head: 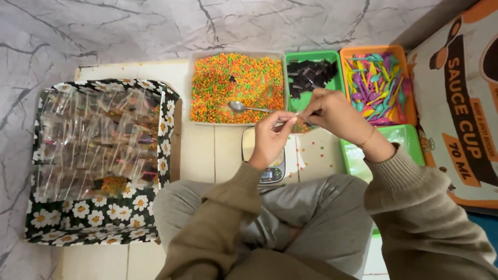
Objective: Packaging sprinkles and other ingredients into small bags for food preparation, including weighing each portion on a digital scale.
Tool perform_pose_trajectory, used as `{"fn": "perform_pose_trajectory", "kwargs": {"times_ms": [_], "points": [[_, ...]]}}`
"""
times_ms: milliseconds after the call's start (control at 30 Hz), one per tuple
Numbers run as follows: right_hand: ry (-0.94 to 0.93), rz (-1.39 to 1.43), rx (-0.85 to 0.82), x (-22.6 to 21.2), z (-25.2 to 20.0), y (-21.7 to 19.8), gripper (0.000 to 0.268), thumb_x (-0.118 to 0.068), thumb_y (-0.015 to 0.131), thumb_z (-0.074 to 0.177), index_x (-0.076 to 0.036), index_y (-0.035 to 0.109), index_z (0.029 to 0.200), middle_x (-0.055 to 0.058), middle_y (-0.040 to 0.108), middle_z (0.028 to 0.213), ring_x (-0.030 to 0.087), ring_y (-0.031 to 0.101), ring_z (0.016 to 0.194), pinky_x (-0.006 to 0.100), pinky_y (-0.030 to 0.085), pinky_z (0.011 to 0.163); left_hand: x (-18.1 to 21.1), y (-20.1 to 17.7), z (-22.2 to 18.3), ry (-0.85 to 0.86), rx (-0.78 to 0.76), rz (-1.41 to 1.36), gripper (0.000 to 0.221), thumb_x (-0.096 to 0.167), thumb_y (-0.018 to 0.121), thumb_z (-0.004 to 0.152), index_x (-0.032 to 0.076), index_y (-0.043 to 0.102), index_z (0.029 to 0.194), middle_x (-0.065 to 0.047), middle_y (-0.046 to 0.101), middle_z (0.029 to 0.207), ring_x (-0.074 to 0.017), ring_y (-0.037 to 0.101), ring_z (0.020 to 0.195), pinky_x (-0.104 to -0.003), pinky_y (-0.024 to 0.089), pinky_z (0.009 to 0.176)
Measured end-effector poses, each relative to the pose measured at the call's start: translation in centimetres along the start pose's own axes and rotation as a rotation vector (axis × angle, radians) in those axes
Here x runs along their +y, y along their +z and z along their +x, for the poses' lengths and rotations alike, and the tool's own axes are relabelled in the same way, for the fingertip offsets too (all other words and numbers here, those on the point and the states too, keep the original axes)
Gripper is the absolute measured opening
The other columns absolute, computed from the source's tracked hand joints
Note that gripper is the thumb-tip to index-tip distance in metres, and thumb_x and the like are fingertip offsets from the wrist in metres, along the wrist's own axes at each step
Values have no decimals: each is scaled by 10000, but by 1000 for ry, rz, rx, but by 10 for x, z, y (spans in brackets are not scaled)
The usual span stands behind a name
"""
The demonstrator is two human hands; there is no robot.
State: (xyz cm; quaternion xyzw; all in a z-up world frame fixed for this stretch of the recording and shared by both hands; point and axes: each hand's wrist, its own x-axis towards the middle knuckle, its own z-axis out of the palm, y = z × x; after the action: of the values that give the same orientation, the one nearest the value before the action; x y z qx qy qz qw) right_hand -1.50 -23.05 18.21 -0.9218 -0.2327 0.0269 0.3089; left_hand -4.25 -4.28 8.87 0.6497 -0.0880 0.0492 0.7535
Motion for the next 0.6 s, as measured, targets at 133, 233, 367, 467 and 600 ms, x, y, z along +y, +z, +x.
{"fn": "perform_pose_trajectory", "kwargs": {"times_ms": [133,233,367,467,600], "points": [[-5,87,55,-19,-16,-16,112,-87,851,823,-133,819,920,71,751,937,249,730,832,322,590,690,9,-2,3,-2,-21,12,114,33,751,925,82,776,1025,-94,761,892,-140,706,885,-306,634,752],[133,295,27,-38,-28,-30,164,-69,727,943,-50,784,1096,193,769,1020,282,746,944,327,609,718,17,-3,4,20,-24,41,95,57,758,925,77,771,1017,-88,761,882,-125,711,873,-297,634,740],[257,350,136,-35,-40,-29,248,-11,819,856,-56,782,1098,145,760,881,198,737,908,298,626,751,27,1,1,70,-33,58,103,47,769,916,75,775,1015,-100,753,876,-172,737,876,-316,640,737],[240,282,261,-40,-43,-28,232,33,856,826,-13,761,1032,149,738,862,237,752,855,299,625,733,27,2,-3,72,-14,51,113,46,774,911,76,778,1020,-93,752,874,-169,737,875,-314,642,740],[205,75,353,-44,-52,-23,192,26,903,780,-24,777,916,115,673,768,221,698,736,250,608,610,36,3,-13,69,-4,54,128,28,772,906,71,784,1026,-96,755,864,-181,748,853,-303,639,742]]}}
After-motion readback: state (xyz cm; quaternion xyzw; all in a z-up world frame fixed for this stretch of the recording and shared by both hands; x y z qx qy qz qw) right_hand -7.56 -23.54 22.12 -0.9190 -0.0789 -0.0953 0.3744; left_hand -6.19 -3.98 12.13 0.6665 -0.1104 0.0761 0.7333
